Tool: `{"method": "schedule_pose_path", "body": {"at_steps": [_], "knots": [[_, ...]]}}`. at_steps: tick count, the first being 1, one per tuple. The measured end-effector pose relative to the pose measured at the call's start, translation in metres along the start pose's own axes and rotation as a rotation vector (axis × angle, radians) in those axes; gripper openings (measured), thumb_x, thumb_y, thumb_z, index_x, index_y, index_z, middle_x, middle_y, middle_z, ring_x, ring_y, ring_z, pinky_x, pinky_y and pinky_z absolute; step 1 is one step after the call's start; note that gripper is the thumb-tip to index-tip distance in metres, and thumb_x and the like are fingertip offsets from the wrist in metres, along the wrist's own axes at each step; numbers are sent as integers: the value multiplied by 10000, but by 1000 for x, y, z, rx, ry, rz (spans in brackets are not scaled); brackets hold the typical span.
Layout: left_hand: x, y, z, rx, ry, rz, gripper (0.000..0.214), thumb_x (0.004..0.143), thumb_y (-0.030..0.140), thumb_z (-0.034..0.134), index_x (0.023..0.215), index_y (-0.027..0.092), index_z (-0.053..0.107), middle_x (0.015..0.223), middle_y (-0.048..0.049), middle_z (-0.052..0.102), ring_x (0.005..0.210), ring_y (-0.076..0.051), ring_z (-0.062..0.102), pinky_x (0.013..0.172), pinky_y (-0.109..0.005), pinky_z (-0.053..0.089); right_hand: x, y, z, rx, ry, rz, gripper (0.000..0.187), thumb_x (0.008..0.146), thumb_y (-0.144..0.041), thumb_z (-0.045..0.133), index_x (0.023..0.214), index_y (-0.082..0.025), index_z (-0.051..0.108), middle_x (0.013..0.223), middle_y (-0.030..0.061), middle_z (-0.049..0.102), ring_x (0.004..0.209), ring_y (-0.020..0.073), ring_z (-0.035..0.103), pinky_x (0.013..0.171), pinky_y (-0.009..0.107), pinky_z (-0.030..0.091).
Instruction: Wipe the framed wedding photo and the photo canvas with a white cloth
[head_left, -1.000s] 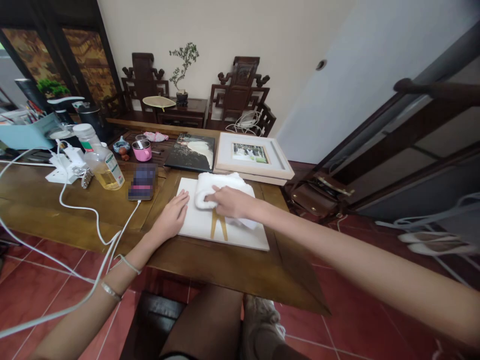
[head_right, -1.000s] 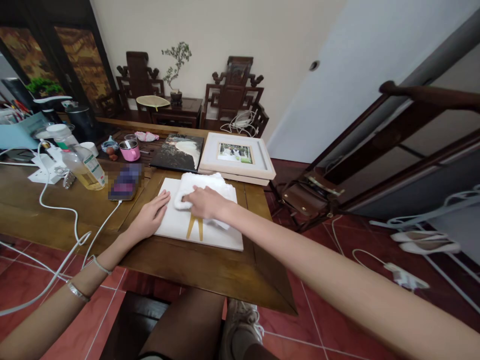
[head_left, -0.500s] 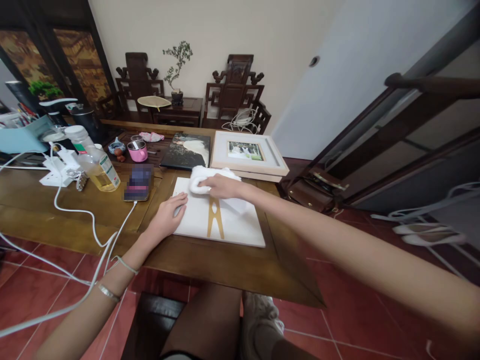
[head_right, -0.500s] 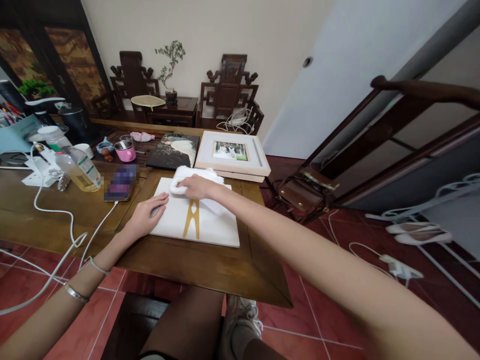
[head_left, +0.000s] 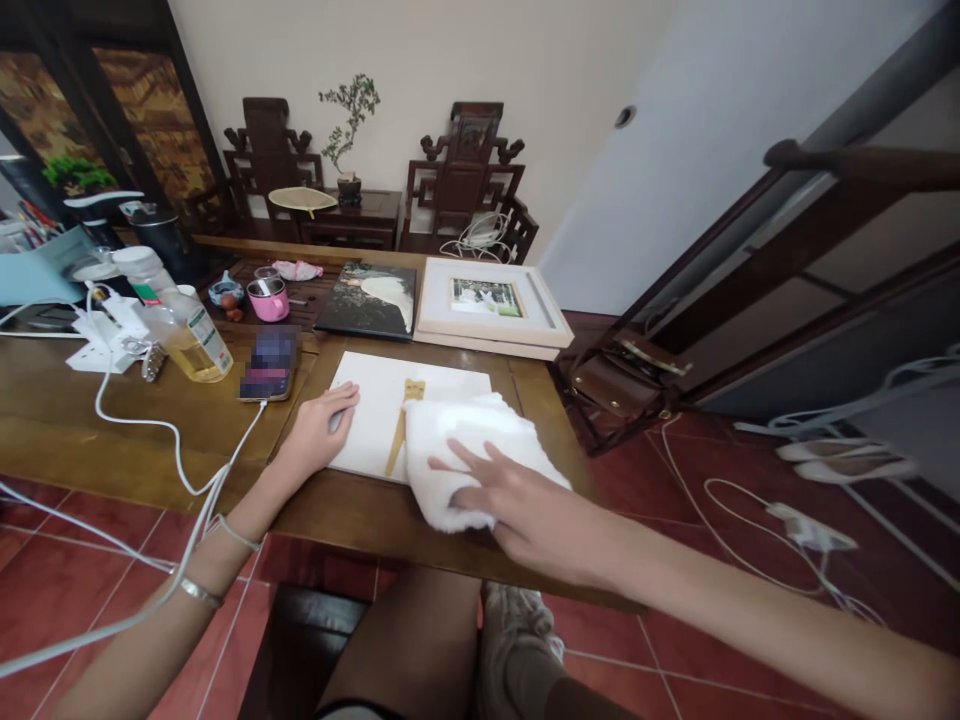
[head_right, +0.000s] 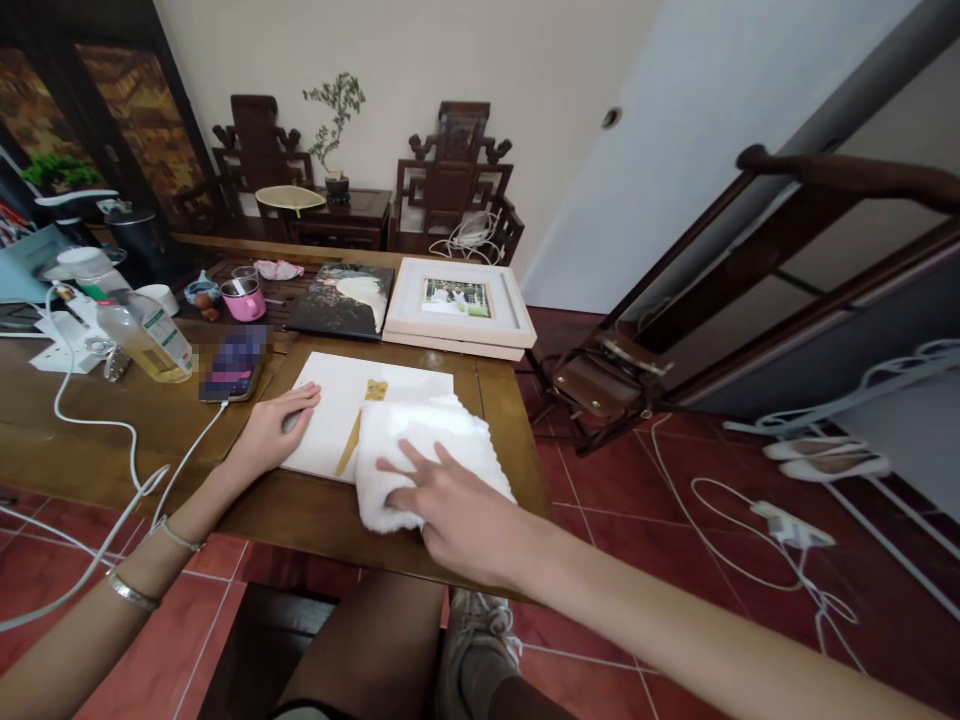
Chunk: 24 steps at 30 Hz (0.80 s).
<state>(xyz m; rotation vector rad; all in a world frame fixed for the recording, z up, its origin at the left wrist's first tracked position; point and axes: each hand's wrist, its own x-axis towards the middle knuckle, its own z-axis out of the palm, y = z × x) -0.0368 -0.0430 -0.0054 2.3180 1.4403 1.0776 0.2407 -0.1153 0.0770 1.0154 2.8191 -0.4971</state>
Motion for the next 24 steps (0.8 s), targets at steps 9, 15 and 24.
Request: {"method": "schedule_pose_path", "body": {"at_steps": [9,15,24], "knots": [[2,0,3,-26,-40,-12,325,876,268,473,1072,137,696,1215,-129,643,1203,-253,557,1068,-461,406,49,85,-21,-40,41,83,617,669,33,378,1208,-180,589,1374,99,515,1375,269,281,1029,486,364],[2,1,2,-45,-34,-30,332,877,283,486,1064,110,698,1213,-147,638,1207,-255,553,1075,-454,394,69,104,-31,-85,67,133,612,679,32,376,1234,-120,586,1164,119,660,1349,269,342,970,415,411],[1,0,5,-37,-25,-29,319,871,271,486,1057,127,703,1220,-136,636,1208,-257,555,1081,-458,385,3,-9,-53,12,-324,131,538,671,36,395,1074,-173,684,997,127,691,1105,257,583,840,327,464]]}}
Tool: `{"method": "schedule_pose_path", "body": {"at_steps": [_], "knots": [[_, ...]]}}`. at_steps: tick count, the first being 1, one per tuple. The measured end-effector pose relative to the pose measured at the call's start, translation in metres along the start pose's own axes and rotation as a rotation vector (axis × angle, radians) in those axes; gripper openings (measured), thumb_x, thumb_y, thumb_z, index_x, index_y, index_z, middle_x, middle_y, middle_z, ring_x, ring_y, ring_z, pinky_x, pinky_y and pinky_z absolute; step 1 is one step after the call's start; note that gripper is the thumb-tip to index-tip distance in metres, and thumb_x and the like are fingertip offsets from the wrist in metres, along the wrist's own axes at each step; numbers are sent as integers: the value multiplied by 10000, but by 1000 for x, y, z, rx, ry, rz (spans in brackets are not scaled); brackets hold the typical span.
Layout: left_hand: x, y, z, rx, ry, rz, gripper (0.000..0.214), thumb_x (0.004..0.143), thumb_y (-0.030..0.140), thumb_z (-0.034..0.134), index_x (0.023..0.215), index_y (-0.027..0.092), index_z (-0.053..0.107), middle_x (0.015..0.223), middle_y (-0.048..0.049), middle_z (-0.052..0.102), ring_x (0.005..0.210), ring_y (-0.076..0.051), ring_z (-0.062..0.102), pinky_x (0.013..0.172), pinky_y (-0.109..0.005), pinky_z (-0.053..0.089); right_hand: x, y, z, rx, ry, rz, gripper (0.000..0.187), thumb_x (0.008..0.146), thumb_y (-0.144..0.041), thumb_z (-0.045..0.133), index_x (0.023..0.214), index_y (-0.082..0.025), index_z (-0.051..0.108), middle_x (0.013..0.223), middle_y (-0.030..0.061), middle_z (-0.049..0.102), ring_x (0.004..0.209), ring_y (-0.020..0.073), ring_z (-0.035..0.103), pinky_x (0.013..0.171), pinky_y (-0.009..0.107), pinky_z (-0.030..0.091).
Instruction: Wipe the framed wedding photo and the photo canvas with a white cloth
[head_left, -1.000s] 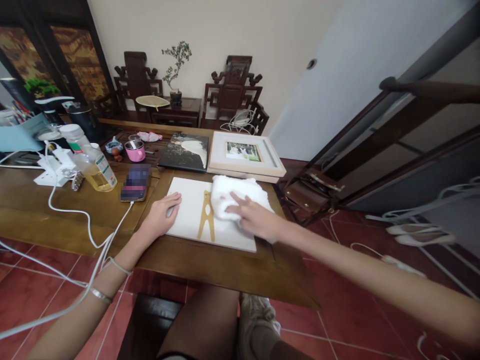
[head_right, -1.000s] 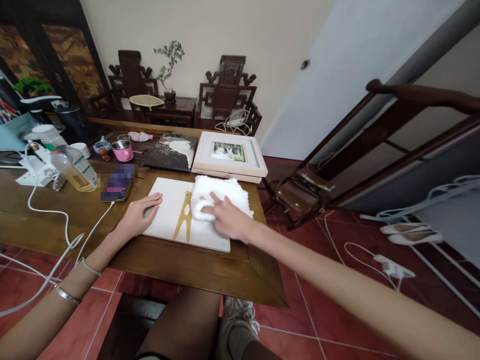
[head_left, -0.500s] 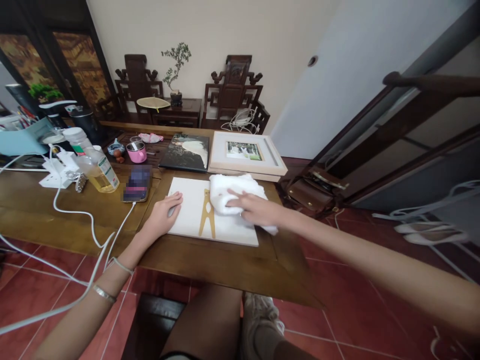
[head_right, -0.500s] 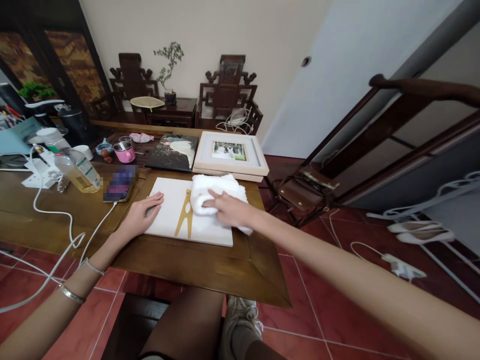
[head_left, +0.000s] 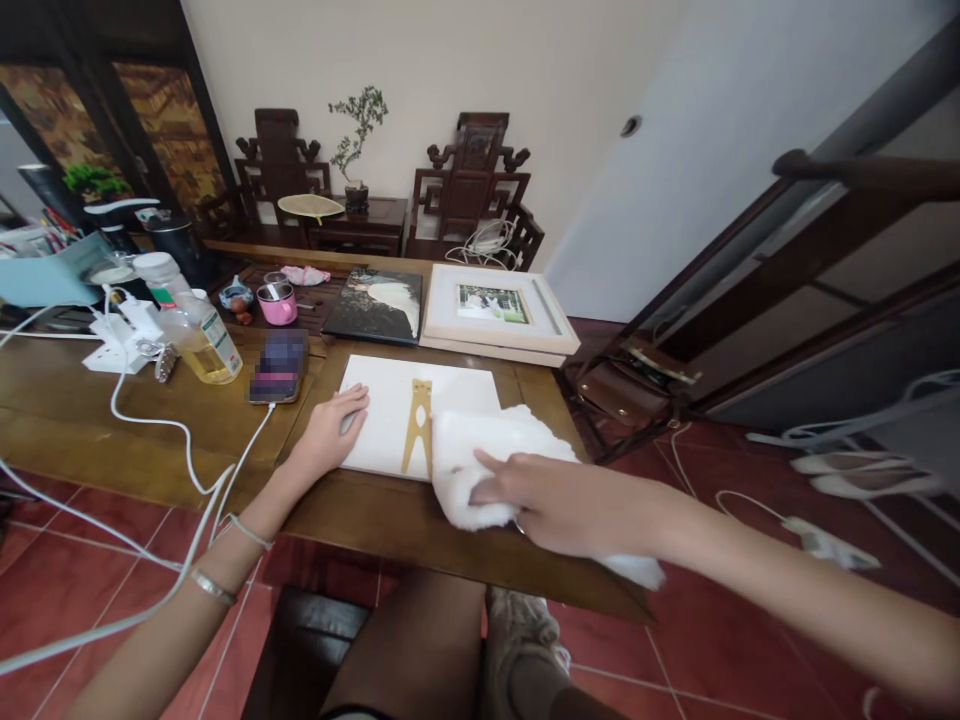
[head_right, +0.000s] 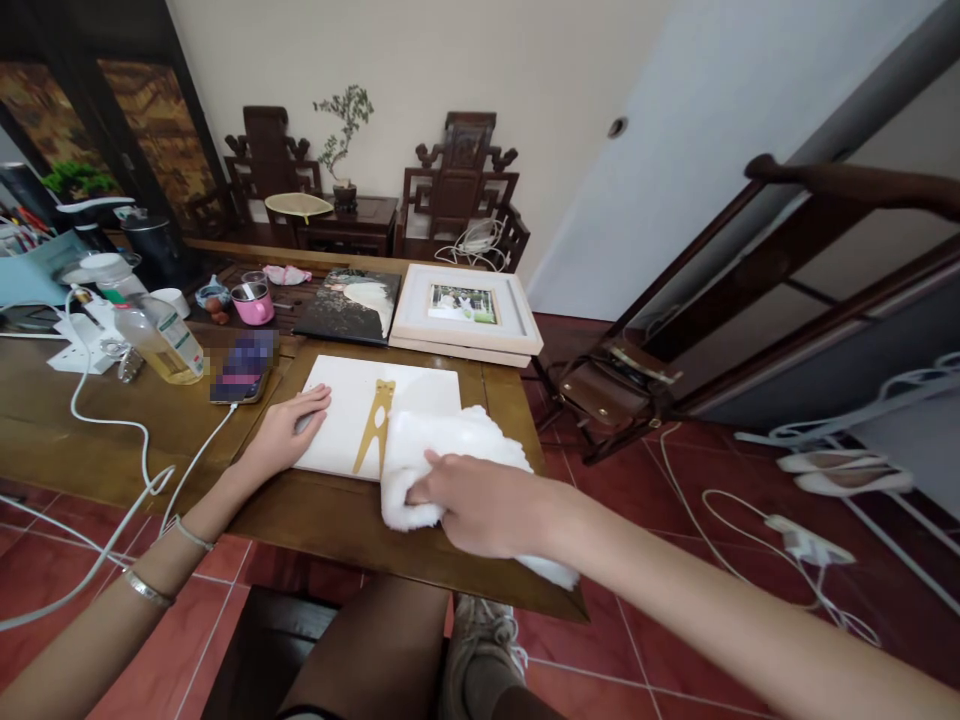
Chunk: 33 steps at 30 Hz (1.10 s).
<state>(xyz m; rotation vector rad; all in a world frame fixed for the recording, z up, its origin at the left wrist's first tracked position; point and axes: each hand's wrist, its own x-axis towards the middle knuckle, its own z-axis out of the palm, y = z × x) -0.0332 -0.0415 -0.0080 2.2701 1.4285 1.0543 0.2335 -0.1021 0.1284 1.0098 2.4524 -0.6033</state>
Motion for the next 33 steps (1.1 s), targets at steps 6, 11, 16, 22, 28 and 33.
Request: {"method": "schedule_pose_path", "body": {"at_steps": [6,11,16,22,28,33], "knots": [[3,-3,-2,-3,-40,12,338,880,292,488,1079,110,691,1241,-147,618,1221,-255,542,1084,-447,383,26,46,1,-1,140,17,551,697,6,422,1183,-162,620,1282,146,578,1168,249,537,911,335,430],[4,-3,-2,-16,-32,12,326,878,296,495,1079,130,691,1236,-134,624,1219,-252,545,1083,-457,382,69,92,-1,-85,327,32,597,699,19,394,1256,-124,552,1336,166,534,1245,286,475,912,387,420],[4,-2,1,-6,-10,3,337,873,289,491,1066,101,693,1222,-150,632,1215,-251,549,1087,-446,381,62,61,6,-63,313,120,588,702,30,376,1239,-111,570,1175,190,624,1242,320,469,904,422,422],[4,-1,1,-1,-32,-10,325,873,275,474,1073,132,686,1241,-132,625,1235,-252,531,1093,-466,363,10,-5,12,59,112,75,538,699,17,395,1129,-176,654,982,145,682,1055,292,603,845,373,464],[1,0,-2,16,-61,12,349,840,318,529,1095,103,633,1320,-179,558,1275,-262,491,1105,-466,341,33,28,7,17,200,154,610,715,-4,397,1285,-165,540,1182,177,610,1185,303,519,887,392,444],[-1,3,-3,62,-94,11,366,876,333,484,1155,118,584,1356,-164,532,1313,-248,448,1123,-460,314,82,52,-1,-32,382,151,611,723,5,368,1308,-112,500,1127,187,617,1280,335,403,915,478,415]]}}
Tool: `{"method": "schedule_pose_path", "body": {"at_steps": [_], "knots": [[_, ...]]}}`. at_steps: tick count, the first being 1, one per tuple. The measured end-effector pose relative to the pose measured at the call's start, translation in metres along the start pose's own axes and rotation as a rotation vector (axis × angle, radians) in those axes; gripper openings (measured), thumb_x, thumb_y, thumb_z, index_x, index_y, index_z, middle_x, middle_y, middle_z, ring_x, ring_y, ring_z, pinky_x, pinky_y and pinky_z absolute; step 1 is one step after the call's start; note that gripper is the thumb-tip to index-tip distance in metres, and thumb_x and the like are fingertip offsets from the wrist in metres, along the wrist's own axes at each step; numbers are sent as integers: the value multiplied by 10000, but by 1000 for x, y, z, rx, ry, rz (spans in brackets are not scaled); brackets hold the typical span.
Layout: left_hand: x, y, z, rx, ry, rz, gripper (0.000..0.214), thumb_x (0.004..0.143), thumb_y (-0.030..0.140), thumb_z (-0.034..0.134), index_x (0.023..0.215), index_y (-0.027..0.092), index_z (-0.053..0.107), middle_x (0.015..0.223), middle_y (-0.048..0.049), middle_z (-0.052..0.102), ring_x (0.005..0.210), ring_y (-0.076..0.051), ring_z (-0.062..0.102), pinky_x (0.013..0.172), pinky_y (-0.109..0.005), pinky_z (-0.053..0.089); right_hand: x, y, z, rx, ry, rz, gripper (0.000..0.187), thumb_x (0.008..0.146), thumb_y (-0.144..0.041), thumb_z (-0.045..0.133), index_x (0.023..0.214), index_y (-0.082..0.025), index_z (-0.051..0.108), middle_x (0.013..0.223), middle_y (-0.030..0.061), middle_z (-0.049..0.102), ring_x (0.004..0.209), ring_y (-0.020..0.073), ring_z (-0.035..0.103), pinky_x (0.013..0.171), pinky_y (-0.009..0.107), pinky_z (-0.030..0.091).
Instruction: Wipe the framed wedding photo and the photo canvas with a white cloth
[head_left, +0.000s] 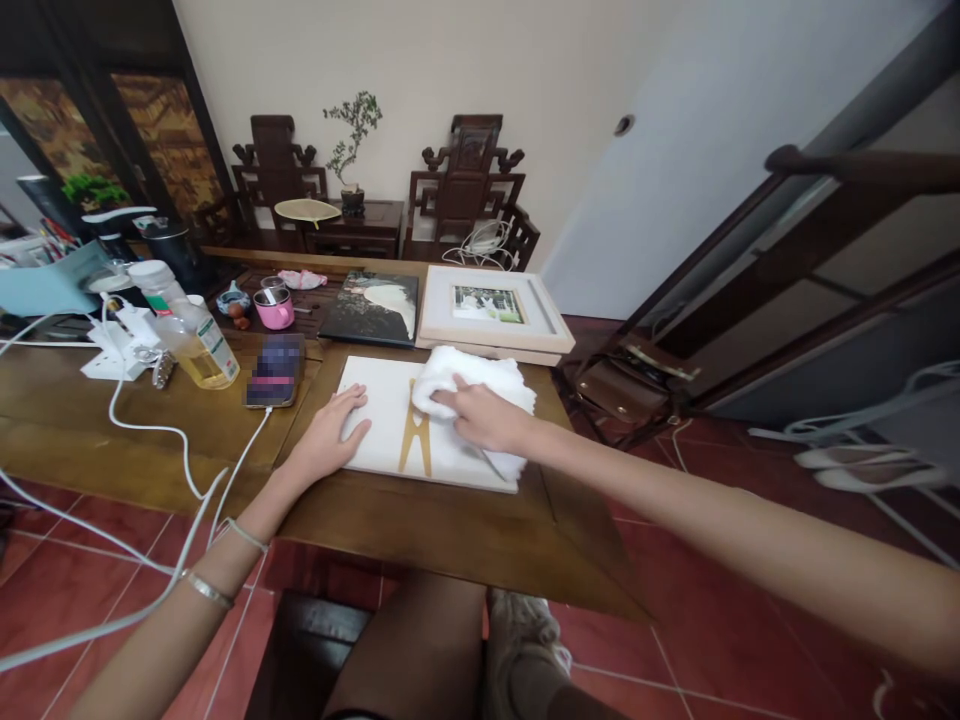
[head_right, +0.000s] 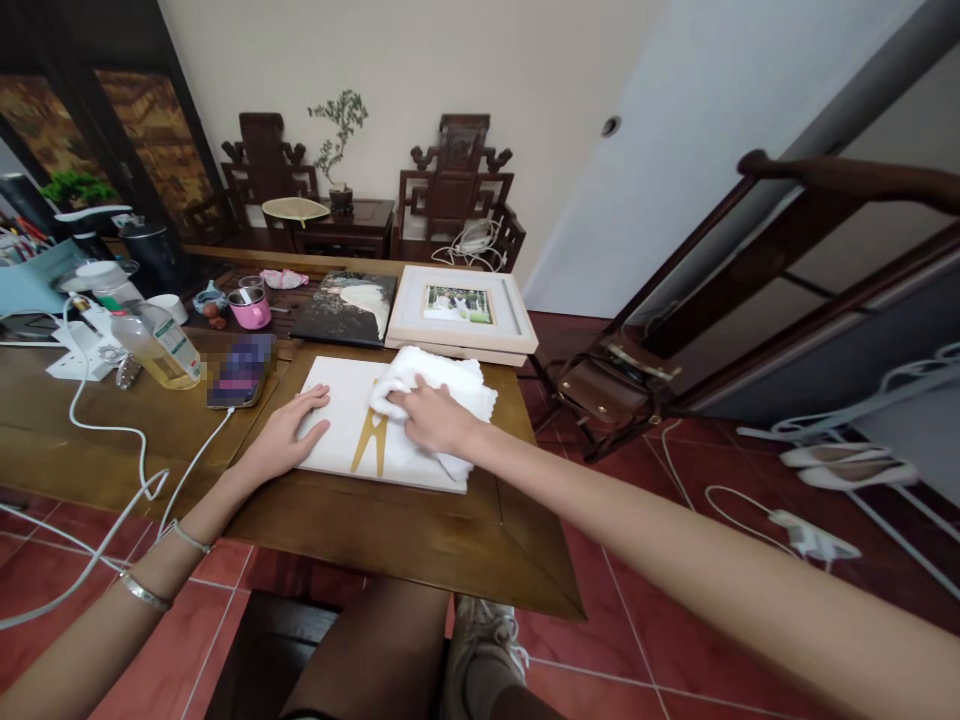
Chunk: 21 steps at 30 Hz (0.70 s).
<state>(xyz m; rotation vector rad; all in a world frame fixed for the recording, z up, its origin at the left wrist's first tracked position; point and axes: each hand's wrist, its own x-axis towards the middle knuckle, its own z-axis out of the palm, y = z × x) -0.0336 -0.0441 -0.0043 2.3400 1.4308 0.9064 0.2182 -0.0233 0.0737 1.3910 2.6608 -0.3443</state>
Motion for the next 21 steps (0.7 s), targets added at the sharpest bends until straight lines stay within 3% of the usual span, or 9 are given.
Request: {"method": "schedule_pose_path", "body": {"at_steps": [3,7,12,15,21], "knots": [[0,0,0,25,-31,-4,430,892,338,453,1246,111,545,1384,-161,504,1335,-245,418,1137,-464,286,4,-14,7,-30,60,-18,587,757,-5,378,1325,-101,487,1342,216,493,1347,377,288,971,572,358],[1,0,0,38,-56,4,456,897,339,432,1280,115,538,1398,-155,489,1342,-251,406,1139,-478,273,-23,-52,18,-90,1,-182,608,729,-20,471,1321,-151,517,1528,152,256,1401,392,127,1060,651,204],[1,-2,-1,30,-68,20,441,874,273,425,1271,130,553,1394,-143,496,1339,-252,411,1138,-492,269,-53,-87,16,-53,-138,-331,555,728,-61,503,1260,-194,588,1512,103,308,1398,391,138,1076,649,196],[1,-2,-2,14,-63,22,431,878,298,440,1260,142,564,1388,-138,505,1336,-251,415,1136,-493,271,-43,-76,11,-16,-103,-296,582,726,-31,476,1274,-200,571,1500,97,340,1399,351,180,1082,604,243],[1,0,-3,-5,-72,1,440,896,354,455,1265,140,565,1396,-141,493,1343,-255,403,1136,-489,269,19,-13,1,-43,26,-236,586,758,-10,428,1326,-132,501,1434,185,417,1405,336,167,1061,581,279]]}}
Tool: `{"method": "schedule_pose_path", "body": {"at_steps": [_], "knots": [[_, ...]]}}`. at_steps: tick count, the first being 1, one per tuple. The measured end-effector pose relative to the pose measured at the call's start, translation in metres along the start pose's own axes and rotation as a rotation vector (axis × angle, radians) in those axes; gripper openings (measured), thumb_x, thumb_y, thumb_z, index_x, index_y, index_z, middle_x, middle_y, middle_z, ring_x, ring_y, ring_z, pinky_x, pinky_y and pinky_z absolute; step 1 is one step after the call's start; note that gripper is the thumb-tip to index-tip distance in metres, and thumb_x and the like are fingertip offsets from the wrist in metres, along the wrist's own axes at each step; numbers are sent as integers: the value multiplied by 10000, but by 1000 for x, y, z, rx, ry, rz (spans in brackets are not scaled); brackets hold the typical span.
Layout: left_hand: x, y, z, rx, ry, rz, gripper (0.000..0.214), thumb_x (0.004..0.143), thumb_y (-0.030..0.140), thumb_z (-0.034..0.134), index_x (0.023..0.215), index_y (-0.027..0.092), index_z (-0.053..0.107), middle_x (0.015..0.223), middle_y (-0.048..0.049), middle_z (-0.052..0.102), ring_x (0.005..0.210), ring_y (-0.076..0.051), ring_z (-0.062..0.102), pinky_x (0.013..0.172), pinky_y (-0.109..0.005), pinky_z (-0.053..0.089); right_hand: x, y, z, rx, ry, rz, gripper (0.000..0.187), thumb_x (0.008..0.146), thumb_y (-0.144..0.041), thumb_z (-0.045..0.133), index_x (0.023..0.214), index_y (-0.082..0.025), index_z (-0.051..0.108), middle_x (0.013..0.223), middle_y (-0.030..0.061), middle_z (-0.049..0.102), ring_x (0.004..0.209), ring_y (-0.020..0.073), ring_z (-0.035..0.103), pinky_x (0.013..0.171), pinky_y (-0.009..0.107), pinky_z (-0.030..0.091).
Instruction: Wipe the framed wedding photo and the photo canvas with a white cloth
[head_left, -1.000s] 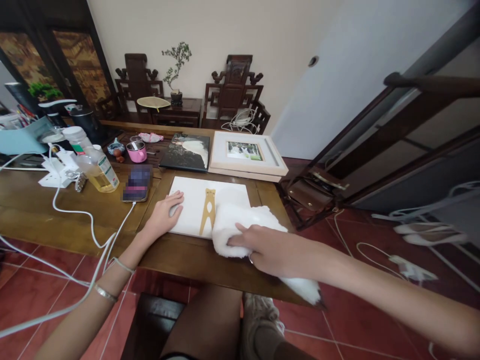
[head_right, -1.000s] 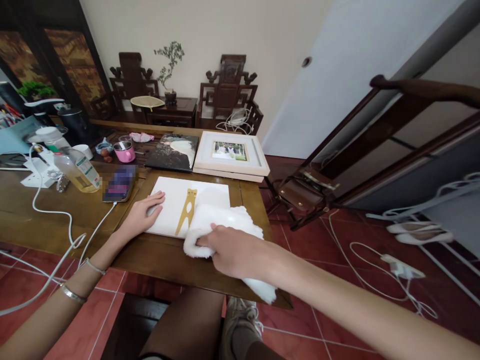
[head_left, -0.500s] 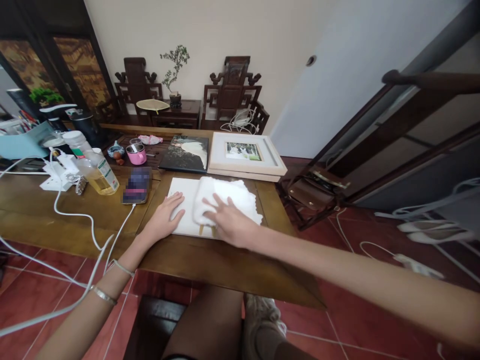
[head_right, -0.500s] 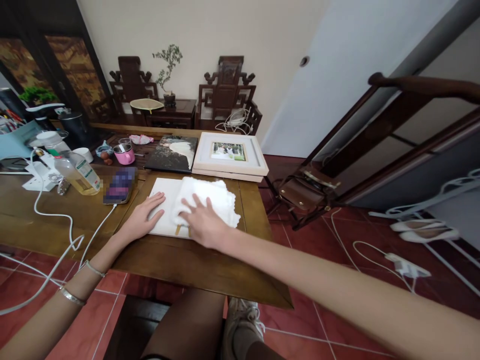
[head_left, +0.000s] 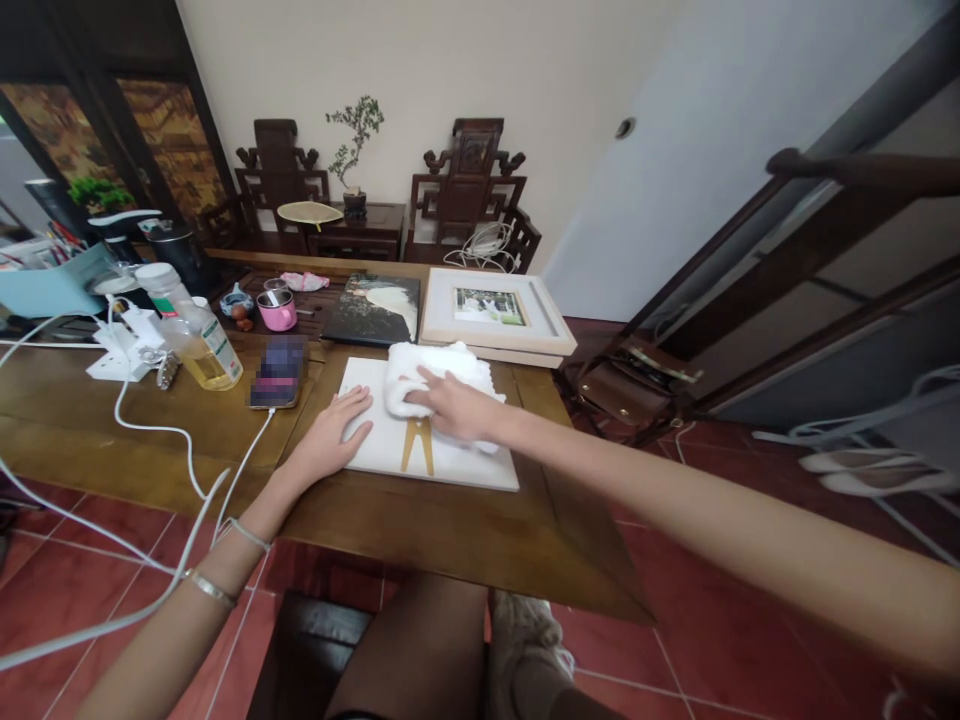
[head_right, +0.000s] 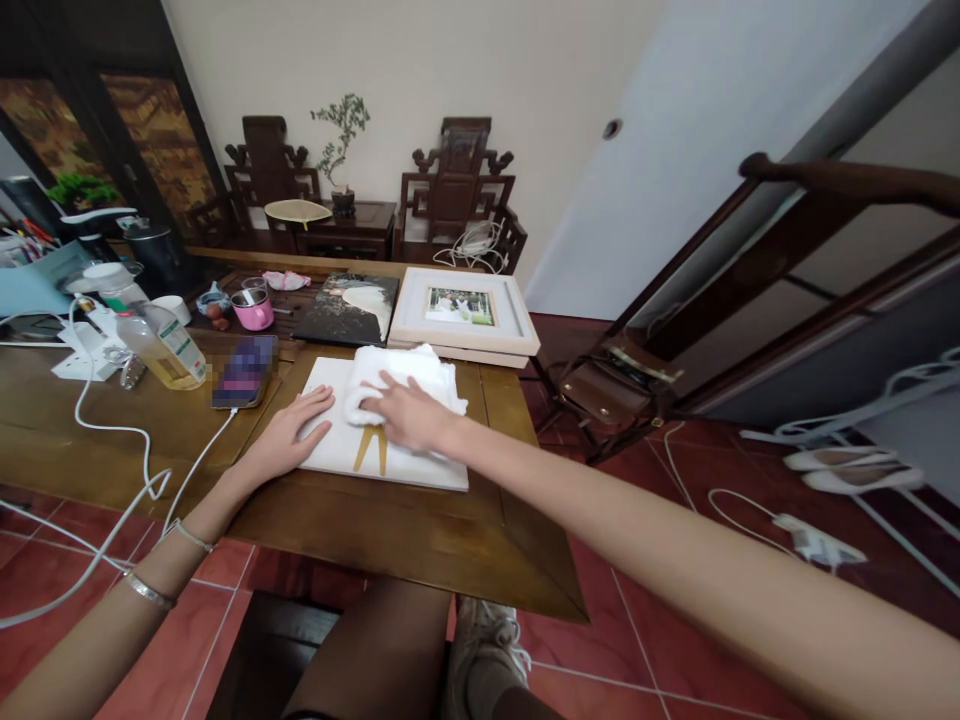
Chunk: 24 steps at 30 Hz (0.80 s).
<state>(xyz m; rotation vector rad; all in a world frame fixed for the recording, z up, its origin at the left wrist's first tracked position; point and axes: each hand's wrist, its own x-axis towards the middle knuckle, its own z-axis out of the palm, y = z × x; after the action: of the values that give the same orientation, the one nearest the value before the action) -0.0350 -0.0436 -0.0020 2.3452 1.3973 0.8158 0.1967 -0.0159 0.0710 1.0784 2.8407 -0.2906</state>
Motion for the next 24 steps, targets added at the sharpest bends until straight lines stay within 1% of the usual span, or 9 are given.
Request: {"method": "schedule_pose_path", "body": {"at_steps": [2,4,8,11,14,16,19,21,24], "knots": [[0,0,0,3,-1,-6,444,900,356,450,1268,134,561,1401,-144,485,1345,-255,400,1136,-491,266,10,10,-2,-20,3,10,575,765,-2,410,1322,-113,500,1364,206,488,1399,329,200,1034,569,321],[-1,0,1,6,-1,-6,447,911,347,427,1278,122,550,1405,-150,480,1349,-250,395,1140,-487,258,12,3,-1,-45,-8,24,575,762,3,405,1317,-108,505,1367,208,485,1393,343,210,1022,581,330],[-2,0,2,-3,7,-10,434,936,305,361,1295,128,530,1413,-144,474,1357,-237,382,1146,-488,242,-12,-49,10,-104,-73,57,600,752,-32,464,1345,-119,489,1518,168,272,1386,428,143,1038,652,256],[-2,-1,2,9,1,-7,433,933,276,350,1302,131,522,1415,-141,473,1360,-234,377,1149,-485,241,-39,-89,15,-97,-119,-8,573,754,-67,486,1319,-148,525,1519,148,279,1382,437,151,1036,665,247],[-1,-1,2,21,-5,-4,434,928,257,348,1300,116,522,1411,-146,476,1361,-232,377,1151,-479,241,-52,-103,9,-41,-155,-83,511,736,-76,493,1227,-164,600,1480,126,369,1372,409,222,1033,626,291],[-1,-2,3,19,-5,-3,427,926,253,352,1295,127,527,1407,-140,483,1357,-230,382,1149,-483,245,-48,-94,1,-5,-123,-77,467,734,-58,471,1155,-164,640,1375,133,506,1316,357,364,1025,540,346],[-1,-2,3,10,5,1,417,927,260,360,1290,152,534,1403,-128,491,1352,-231,391,1142,-492,255,-26,-63,-9,-5,-72,7,475,749,-43,434,1158,-165,644,1167,151,635,1180,300,522,955,436,418],[-1,-2,3,-1,10,6,418,929,271,360,1289,152,535,1403,-130,490,1353,-233,390,1142,-495,253,-7,-39,-12,-44,-57,72,506,763,-47,425,1224,-152,606,1147,168,636,1174,310,523,932,432,424],[-1,0,2,-18,7,2,425,936,296,356,1285,136,539,1407,-138,483,1354,-236,388,1150,-483,242,20,-13,-10,-127,1,110,517,779,-51,424,1273,-119,559,1258,191,574,1241,333,453,964,456,390]]}}
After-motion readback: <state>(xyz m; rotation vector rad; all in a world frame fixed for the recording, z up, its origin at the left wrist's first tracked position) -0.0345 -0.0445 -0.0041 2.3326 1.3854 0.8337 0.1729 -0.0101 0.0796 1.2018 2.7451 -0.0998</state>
